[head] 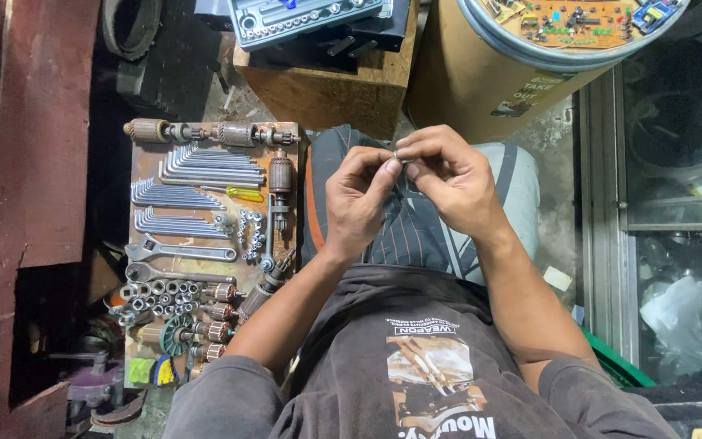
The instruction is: The person picks up small metal sockets from a wooden workbench, rotates them in their hands, and places them into designated slots in a black plastic tool case. The person repeats this process for several sockets, organizing them by size within the case.
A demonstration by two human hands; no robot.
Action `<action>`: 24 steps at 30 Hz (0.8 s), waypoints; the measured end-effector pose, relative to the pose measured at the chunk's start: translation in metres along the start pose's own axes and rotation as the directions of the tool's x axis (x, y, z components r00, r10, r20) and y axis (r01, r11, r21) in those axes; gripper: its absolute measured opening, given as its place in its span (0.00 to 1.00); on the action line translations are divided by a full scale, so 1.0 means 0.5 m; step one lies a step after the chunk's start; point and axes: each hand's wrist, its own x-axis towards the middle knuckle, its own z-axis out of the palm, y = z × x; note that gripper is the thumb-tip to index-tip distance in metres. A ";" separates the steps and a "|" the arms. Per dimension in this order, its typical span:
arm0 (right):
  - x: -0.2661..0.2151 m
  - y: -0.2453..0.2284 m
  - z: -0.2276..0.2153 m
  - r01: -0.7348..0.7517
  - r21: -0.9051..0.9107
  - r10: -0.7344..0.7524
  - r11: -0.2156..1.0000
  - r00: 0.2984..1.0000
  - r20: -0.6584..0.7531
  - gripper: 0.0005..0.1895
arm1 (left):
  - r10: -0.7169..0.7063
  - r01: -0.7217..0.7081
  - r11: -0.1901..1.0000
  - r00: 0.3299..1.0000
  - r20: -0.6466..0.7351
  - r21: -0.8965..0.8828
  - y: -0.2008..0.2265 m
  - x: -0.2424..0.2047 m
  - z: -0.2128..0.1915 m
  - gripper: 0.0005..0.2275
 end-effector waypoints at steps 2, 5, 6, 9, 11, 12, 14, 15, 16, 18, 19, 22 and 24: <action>-0.001 0.007 0.002 -0.059 0.032 0.060 0.998 0.998 -0.011 0.11 | 0.003 -0.003 1.000 1.000 -0.002 0.002 0.004 0.002 0.002 0.04; -0.001 0.010 0.011 -0.170 0.080 0.173 0.982 0.984 -0.034 0.10 | 0.006 -0.006 1.000 1.000 -0.012 0.001 0.021 0.001 0.013 0.04; -0.001 0.010 0.015 -0.222 0.092 0.228 0.971 0.972 -0.051 0.08 | 0.004 -0.004 1.000 1.000 -0.018 -0.003 0.028 0.000 0.019 0.04; -0.004 0.011 0.009 -0.113 0.071 0.115 0.991 0.993 -0.028 0.10 | -0.041 0.041 0.999 0.999 -0.009 0.011 -0.004 0.004 -0.002 0.05; -0.002 0.016 0.007 -0.076 0.076 0.078 0.994 0.997 -0.017 0.10 | -0.064 0.064 0.998 0.998 -0.006 0.000 -0.004 0.006 -0.006 0.05; 0.000 0.018 0.005 -0.038 0.081 0.039 0.996 0.999 -0.006 0.11 | -0.086 0.086 0.996 0.996 -0.003 -0.010 -0.004 0.007 -0.008 0.05; -0.002 0.017 0.006 -0.017 0.059 0.017 0.998 1.000 -0.009 0.11 | -0.154 0.154 0.986 0.988 0.001 -0.064 -0.008 0.001 -0.009 0.06; -0.002 0.016 0.005 0.005 0.036 -0.004 0.999 1.000 -0.013 0.11 | -0.220 0.220 0.968 0.975 0.010 -0.118 -0.009 -0.002 -0.009 0.06; -0.001 0.019 0.001 0.005 0.037 -0.005 0.999 1.000 -0.014 0.11 | -0.220 0.220 0.968 0.975 0.010 -0.117 -0.018 0.000 -0.010 0.06; -0.005 0.023 -0.007 -0.005 0.011 0.005 1.000 1.000 -0.025 0.12 | -0.419 0.403 0.821 0.906 0.051 -0.404 -0.035 -0.003 -0.010 0.07; -0.002 0.019 -0.003 -0.006 0.011 0.006 1.000 1.000 -0.026 0.12 | -0.420 0.404 0.821 0.906 0.052 -0.404 -0.039 0.000 -0.016 0.07; 0.004 0.020 0.006 -0.023 0.077 0.026 0.997 0.999 -0.046 0.09 | -0.546 0.574 0.601 0.803 0.239 -0.556 -0.052 0.008 -0.033 0.07; 0.001 0.042 0.002 -0.061 0.075 0.067 0.995 0.995 -0.078 0.07 | -0.564 0.613 0.518 0.769 0.300 -0.597 -0.066 0.012 -0.042 0.06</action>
